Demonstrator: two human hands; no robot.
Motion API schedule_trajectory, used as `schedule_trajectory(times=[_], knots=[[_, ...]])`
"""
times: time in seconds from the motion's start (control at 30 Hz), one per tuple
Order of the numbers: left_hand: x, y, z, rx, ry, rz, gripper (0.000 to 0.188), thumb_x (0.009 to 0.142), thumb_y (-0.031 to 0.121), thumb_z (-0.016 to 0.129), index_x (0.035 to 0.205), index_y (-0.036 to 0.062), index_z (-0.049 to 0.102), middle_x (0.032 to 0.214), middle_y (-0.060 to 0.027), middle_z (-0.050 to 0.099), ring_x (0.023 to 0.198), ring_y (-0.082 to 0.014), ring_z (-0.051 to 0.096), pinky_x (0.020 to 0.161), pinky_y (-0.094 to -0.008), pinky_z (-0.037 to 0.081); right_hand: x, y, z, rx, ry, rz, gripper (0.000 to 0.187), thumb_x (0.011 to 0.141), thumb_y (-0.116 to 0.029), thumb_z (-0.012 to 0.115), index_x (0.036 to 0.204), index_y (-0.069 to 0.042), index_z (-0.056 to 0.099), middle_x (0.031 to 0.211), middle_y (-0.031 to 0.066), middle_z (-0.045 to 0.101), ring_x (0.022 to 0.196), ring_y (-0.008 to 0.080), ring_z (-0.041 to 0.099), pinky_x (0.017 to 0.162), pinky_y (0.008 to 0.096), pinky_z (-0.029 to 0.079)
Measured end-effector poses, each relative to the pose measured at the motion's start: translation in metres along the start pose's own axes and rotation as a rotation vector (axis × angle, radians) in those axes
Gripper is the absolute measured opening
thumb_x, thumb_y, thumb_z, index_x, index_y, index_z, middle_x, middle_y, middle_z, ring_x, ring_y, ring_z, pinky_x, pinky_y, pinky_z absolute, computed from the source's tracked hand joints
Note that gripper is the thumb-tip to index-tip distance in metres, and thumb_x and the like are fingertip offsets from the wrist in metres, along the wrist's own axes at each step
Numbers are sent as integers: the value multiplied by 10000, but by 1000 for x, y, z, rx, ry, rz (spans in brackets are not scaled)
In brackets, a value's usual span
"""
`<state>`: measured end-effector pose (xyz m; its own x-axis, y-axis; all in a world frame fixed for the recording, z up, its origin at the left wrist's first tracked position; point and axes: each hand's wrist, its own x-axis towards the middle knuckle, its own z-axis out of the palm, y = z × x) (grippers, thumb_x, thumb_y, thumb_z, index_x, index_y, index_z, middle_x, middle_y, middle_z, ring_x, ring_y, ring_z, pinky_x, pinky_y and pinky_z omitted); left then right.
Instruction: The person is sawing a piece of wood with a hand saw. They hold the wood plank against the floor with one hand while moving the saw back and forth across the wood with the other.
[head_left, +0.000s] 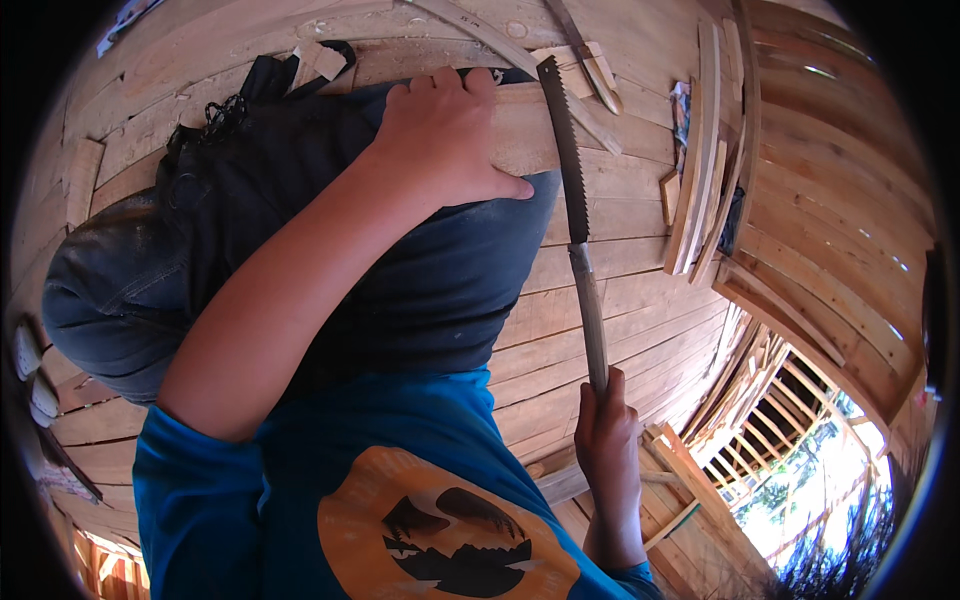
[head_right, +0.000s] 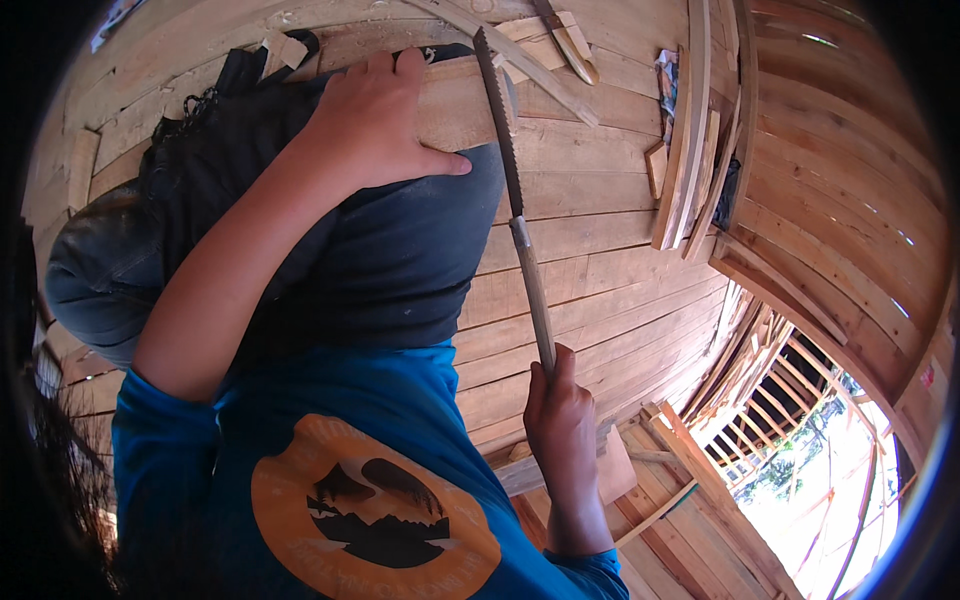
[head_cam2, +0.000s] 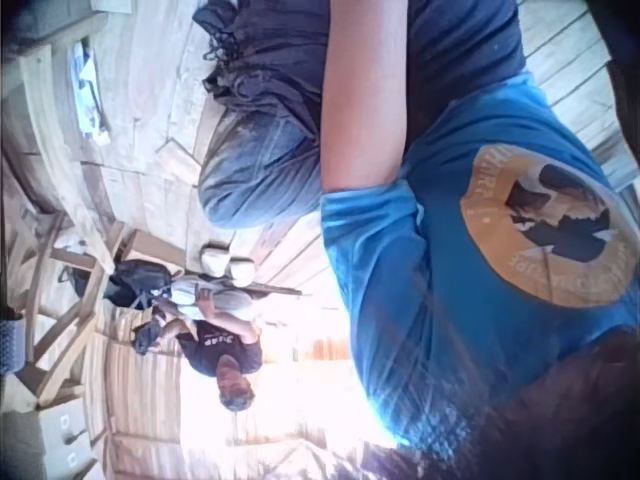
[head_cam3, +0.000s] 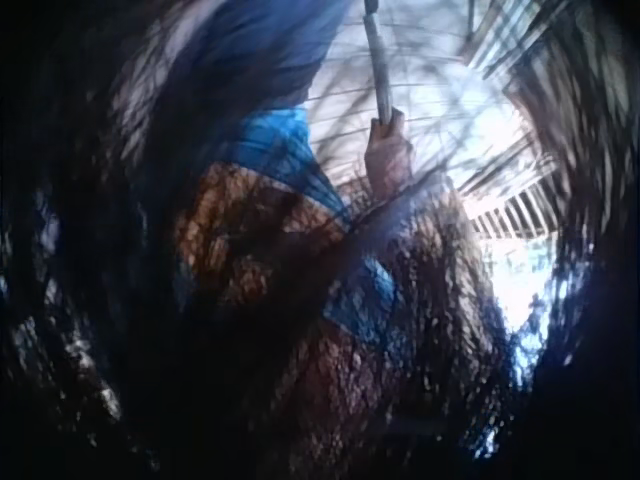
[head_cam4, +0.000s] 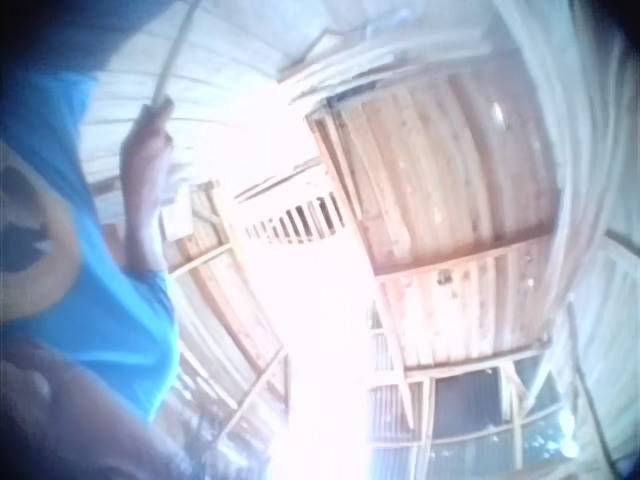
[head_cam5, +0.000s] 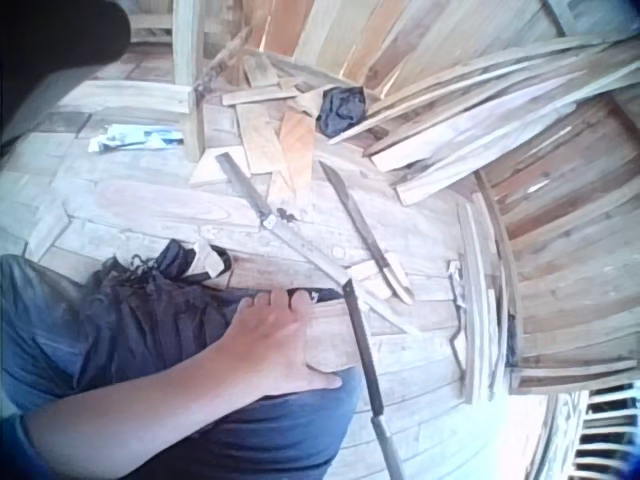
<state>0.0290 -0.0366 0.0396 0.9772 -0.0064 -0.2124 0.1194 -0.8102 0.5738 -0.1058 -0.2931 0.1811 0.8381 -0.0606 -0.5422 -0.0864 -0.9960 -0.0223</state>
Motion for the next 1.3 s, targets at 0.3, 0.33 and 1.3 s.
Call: schedule_trajectory(times=[0.3,0.33,1.3], knots=[[-2,-1,-9,-3,-10,-48,1007,568,598,835,1227,-70,469,1159,-279,568,1109,-412,576,943,-477,467,28,-10,-7,1,5,-83,188,967,-134,528,1108,-34,453,633,255,605,616,456,620,500,537,475],[-2,-3,-3,-13,17,-41,1007,569,600,833,1226,-71,468,1148,-280,572,1102,-407,578,933,-475,469,19,-8,-8,-10,-4,-55,188,967,-135,530,1108,-36,454,631,253,605,616,455,621,501,537,475],[-3,-5,-16,-88,-35,-44,926,543,602,842,1130,-23,493,1104,-230,557,1059,-386,568,916,-478,443,51,-28,-19,-70,56,-171,170,964,-164,534,1044,-32,462,594,253,587,605,462,613,507,557,472]])
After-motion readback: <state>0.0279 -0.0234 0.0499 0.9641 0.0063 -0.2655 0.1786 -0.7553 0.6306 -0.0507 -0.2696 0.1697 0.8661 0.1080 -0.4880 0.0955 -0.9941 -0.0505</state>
